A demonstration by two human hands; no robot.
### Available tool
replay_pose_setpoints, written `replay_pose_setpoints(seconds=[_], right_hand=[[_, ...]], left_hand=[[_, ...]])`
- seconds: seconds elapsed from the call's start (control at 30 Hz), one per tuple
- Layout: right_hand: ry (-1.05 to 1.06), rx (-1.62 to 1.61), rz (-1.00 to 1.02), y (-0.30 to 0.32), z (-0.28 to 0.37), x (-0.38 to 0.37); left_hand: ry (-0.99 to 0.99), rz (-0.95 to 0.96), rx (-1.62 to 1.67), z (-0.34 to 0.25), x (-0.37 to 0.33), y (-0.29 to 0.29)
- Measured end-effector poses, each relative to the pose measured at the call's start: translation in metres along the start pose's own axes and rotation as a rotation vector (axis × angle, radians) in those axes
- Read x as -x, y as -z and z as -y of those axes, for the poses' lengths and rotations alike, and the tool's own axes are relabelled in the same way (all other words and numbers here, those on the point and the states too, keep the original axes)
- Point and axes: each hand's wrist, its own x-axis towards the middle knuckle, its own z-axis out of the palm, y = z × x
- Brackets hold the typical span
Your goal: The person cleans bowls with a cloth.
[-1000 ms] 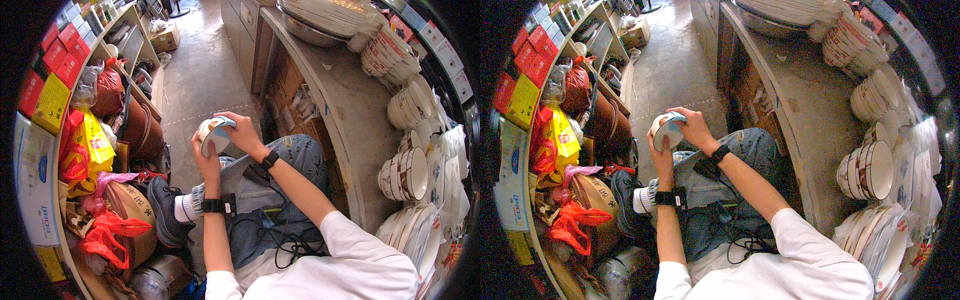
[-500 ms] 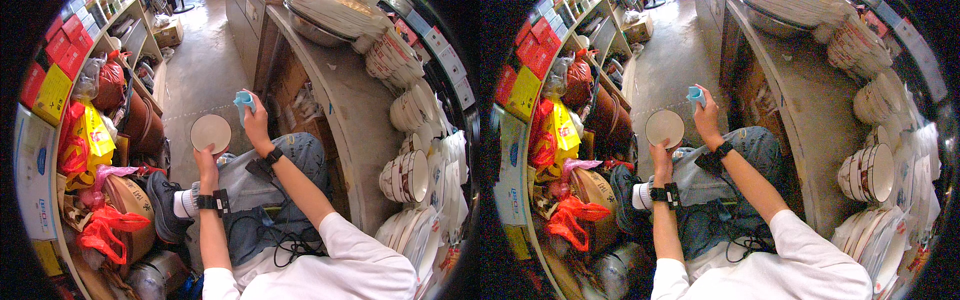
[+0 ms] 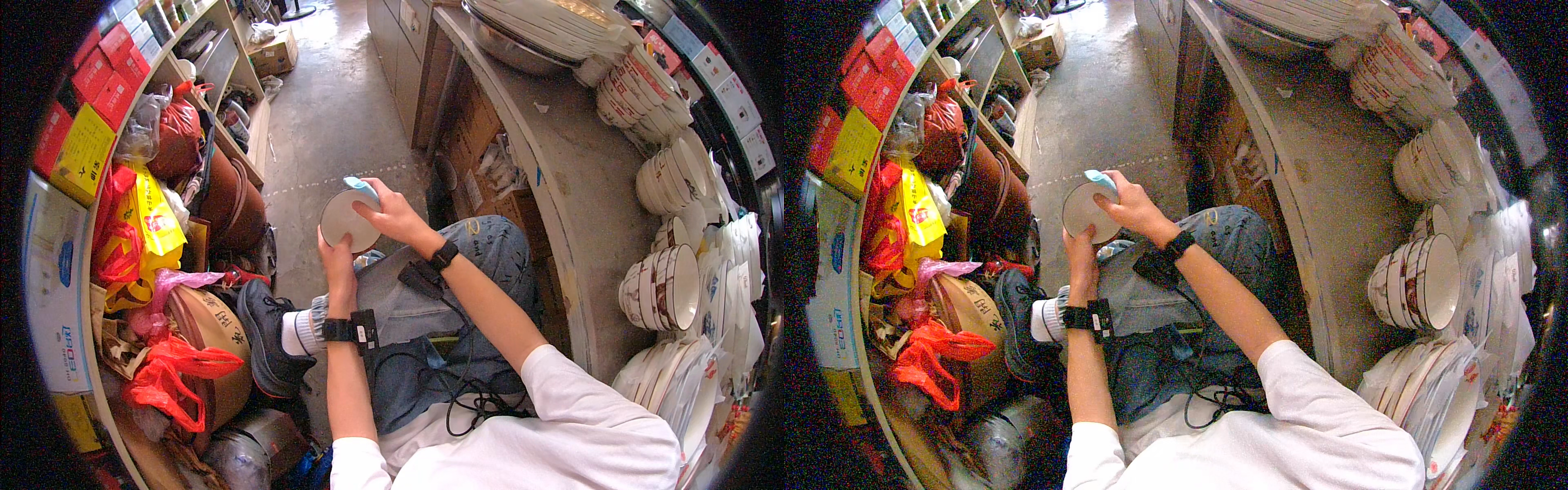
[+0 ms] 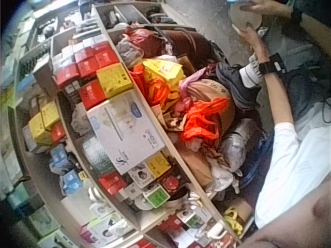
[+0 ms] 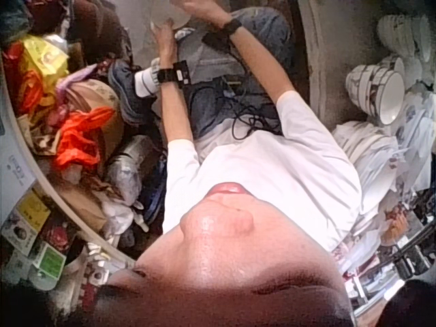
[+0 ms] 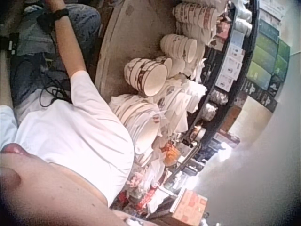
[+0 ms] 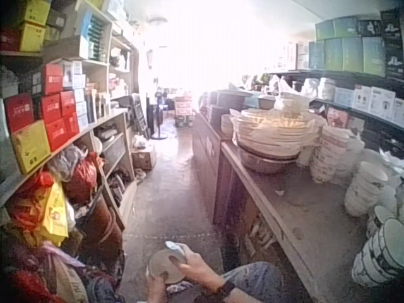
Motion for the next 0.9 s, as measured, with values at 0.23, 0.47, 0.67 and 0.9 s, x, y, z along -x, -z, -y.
replay_pose_setpoints(seconds=[0.23,0.47,0.67,0.9], right_hand=[[0.400,0.104,-0.200,0.002,-0.003,-0.008],[0.142,0.198,-0.230,0.005,-0.004,-0.004],[0.170,-0.014,-0.423,0.009,-0.007,-0.009],[0.163,-0.130,0.039,0.001,0.008,-0.001]], left_hand=[[0.119,0.063,0.016,-0.007,0.001,-0.004],[0.159,0.064,0.003,-0.011,0.004,-0.003],[0.198,0.117,-0.001,-0.005,0.000,-0.001],[0.171,0.022,0.087,0.000,-0.002,0.004]])
